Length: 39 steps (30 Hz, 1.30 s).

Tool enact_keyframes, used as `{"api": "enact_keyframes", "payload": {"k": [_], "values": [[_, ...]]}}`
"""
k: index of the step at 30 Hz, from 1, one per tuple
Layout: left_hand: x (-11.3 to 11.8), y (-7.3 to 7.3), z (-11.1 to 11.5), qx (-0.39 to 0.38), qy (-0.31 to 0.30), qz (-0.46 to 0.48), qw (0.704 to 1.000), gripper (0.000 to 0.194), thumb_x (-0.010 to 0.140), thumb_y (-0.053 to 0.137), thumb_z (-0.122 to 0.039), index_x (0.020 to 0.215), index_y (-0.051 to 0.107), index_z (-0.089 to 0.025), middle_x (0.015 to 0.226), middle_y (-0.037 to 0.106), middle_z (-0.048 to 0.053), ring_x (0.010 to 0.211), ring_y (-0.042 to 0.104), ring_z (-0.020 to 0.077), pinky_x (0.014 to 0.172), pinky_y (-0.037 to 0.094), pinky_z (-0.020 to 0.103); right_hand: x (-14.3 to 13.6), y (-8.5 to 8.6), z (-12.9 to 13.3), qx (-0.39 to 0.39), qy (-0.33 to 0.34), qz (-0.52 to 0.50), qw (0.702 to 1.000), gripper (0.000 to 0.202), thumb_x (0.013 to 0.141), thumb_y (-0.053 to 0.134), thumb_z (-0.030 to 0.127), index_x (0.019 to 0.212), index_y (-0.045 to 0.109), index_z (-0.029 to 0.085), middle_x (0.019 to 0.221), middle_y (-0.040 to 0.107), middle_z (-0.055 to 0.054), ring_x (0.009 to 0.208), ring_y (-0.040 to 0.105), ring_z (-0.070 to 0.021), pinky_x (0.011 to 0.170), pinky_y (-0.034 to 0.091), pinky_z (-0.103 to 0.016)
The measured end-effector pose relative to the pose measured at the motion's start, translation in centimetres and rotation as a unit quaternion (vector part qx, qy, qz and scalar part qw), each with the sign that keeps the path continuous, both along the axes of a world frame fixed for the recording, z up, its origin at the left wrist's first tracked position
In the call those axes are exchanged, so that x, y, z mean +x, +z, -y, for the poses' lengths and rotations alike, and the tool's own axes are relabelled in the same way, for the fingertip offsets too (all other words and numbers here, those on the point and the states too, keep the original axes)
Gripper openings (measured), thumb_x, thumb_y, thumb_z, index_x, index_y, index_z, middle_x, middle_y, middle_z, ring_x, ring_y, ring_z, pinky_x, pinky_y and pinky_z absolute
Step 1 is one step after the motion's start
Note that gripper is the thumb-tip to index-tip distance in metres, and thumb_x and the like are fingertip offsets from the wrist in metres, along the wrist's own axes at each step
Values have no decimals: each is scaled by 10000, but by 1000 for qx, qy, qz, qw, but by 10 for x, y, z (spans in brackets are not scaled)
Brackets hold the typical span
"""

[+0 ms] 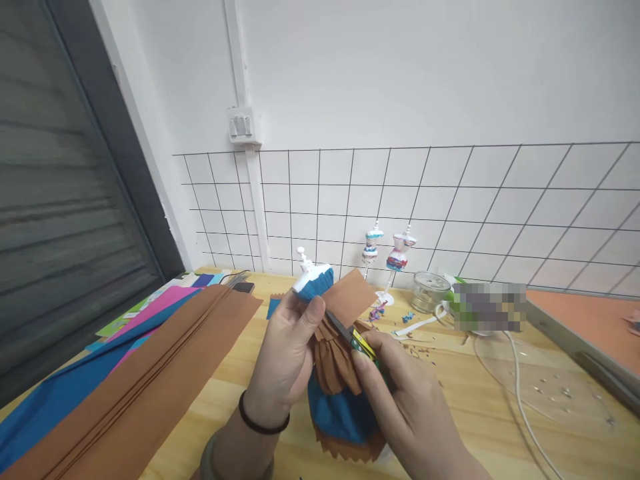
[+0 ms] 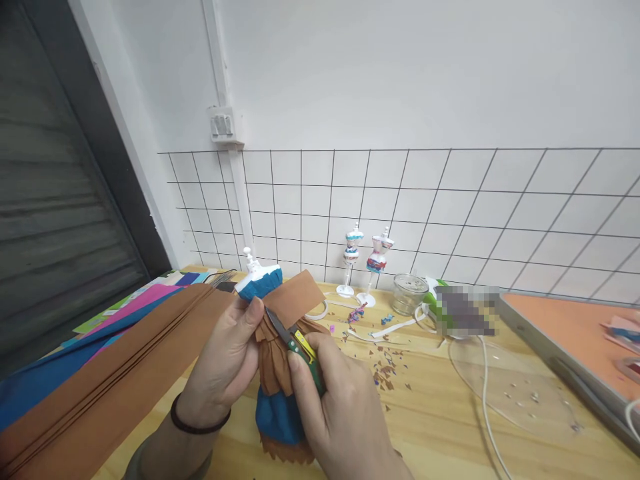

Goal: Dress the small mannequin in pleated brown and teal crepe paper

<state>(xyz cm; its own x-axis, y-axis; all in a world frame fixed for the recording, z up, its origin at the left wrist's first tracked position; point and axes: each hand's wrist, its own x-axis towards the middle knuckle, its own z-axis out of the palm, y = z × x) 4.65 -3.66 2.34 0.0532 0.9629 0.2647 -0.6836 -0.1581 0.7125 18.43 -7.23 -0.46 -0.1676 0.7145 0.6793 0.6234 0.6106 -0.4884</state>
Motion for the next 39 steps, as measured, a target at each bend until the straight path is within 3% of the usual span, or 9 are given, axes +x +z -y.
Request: {"api": "enact_keyframes", "payload": {"k": [13,23,39], "values": [[4,2,5,-26,8,14,1000,480,731,730,-341,1178,591,-237,1075,696,50,1069,612,232,965,450,354,1,0,-1,56,-21,32,998,163,937,389,280,948,527,194,689,678,-24,560,655,-170,490,465,-248],[5,-1,3,-24,11,9,1000,518,719,739,-352,1202,580,-253,1101,688,41,1050,622,222,974,440,342,1,3,1,50,-24,38,998,178,936,387,294,957,532,193,727,693,-41,595,672,-179,517,491,-256],[6,0,5,-51,-22,19,998,525,736,723,-355,1223,562,-242,1119,674,53,1080,598,235,977,431,353,2,2,-2,80,-26,47,995,164,926,413,267,952,541,169,701,681,-44,578,668,-184,505,489,-263]]}}
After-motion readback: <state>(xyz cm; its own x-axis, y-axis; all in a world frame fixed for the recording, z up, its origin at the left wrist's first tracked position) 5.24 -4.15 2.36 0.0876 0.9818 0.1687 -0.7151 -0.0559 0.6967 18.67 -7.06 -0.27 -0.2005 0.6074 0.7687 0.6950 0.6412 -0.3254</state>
